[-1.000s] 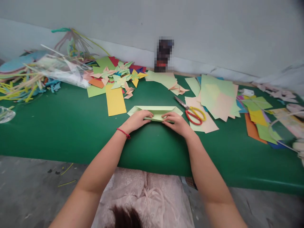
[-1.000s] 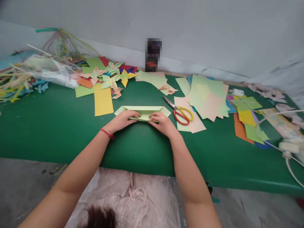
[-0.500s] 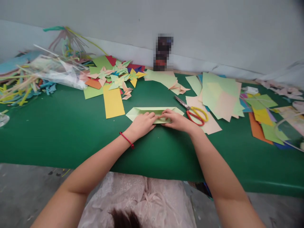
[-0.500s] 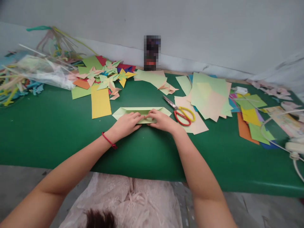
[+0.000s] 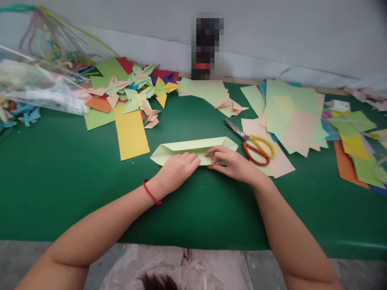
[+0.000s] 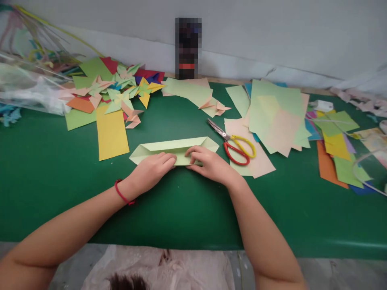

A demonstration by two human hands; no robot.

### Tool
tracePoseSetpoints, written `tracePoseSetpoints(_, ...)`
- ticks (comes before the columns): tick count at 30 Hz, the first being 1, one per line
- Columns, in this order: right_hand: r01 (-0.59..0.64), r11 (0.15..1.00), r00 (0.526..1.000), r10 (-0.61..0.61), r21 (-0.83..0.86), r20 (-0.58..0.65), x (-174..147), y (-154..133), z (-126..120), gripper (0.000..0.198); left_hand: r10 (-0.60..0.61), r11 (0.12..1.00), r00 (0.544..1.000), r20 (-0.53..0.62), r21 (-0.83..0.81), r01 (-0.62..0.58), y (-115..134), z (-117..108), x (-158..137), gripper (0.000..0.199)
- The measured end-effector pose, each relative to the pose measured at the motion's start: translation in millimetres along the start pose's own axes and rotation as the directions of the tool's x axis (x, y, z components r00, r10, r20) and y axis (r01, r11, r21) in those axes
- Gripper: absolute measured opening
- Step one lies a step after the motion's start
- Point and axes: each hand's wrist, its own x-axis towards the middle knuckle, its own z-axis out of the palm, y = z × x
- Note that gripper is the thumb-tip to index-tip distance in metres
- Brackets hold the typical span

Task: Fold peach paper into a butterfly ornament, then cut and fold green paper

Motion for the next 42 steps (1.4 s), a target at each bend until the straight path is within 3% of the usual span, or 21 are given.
tracePoseSetpoints(5,-0.03,0.999,0.998,0.031,-0.017,0.059,-3,-7,-2,0.012,-0.075,0.983,0.997,0.008,-0.168,0.075,-1,-2,-8,0.014)
tracePoseSetpoints(10,-0.101,0.994,0.993,0.104,-0.045,0.062,-5,-13,1,0.008,-0.094,0.969,0.995,0.018,-0.228,0.096,-4,-4,-7,0.024)
tracePoseSetpoints(16,-0.185,0.982,0.982,0.184,-0.036,-0.051,-3,-10,8,0.011,-0.202,0.912,0.979,-0.039,-0.372,0.174,-8,4,-1,0.022)
tracePoseSetpoints(22,-0.247,0.965,0.956,0.228,-0.089,-0.183,0,-12,13,0.011,-0.266,0.909,0.961,-0.081,-0.351,0.222,-10,9,-1,0.024)
tracePoseSetpoints(26,-0.276,0.959,0.95,0.262,-0.068,-0.168,-1,-15,11,0.01,-0.209,0.9,0.978,-0.008,-0.393,0.189,-13,6,-2,0.022)
tracePoseSetpoints(34,-0.146,0.988,0.989,0.147,-0.043,0.014,-4,-17,6,0.009,-0.087,0.896,0.994,0.068,-0.43,0.108,-11,0,-4,0.016)
tracePoseSetpoints(42,-0.19,0.982,0.981,0.189,0.015,0.047,-4,-14,5,0.011,-0.103,0.802,0.977,0.187,-0.565,0.193,-13,-5,-5,0.013)
